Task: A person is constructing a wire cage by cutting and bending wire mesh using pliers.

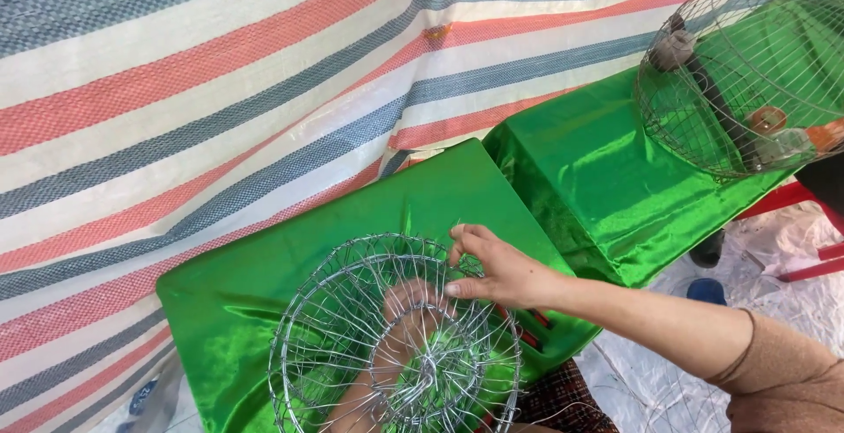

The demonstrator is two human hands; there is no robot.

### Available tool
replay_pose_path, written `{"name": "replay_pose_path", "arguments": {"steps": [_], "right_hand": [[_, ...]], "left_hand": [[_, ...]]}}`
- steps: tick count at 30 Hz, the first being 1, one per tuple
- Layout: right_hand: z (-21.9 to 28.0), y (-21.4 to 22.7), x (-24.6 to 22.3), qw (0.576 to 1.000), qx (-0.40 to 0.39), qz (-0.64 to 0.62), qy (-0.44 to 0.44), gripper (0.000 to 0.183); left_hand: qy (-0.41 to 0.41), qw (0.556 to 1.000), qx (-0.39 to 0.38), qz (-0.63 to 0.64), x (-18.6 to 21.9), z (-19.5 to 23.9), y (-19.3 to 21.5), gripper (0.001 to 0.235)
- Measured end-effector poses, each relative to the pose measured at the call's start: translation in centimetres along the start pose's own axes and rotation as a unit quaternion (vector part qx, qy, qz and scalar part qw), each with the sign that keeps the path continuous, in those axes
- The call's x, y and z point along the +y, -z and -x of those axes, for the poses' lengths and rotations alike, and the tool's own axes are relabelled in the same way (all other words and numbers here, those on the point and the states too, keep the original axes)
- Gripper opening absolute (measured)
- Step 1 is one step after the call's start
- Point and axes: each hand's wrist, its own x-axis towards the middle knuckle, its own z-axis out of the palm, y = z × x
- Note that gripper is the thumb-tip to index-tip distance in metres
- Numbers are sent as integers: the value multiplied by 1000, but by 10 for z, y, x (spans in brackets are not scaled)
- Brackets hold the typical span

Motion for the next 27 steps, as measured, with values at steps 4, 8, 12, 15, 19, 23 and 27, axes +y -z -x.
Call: {"name": "replay_pose_path", "arguments": {"steps": [4,8,12,15,19,23,27], "right_hand": [[6,-13,0,999,12,21,-26,40],[13,-17,-6,997,56,19,-46,39],[19,-22,-7,996,87,-4,1,38],[17,-22,-7,997,72,-8,0,39],[15,-20,-15,998,55,7,-6,44],[10,-27,-10,999,47,-6,-5,56],[5,-27,-13,999,38,-6,-3,65]], "left_hand": [[95,995,-37,24,25,8,6,13],[142,983,-54,98,34,5,10,22],[255,938,21,236,-3,10,13,22],[334,878,72,335,-22,15,11,24],[249,892,77,369,20,22,-2,38],[165,926,4,341,-2,29,5,47],[259,889,-10,377,-34,14,18,27]]}}
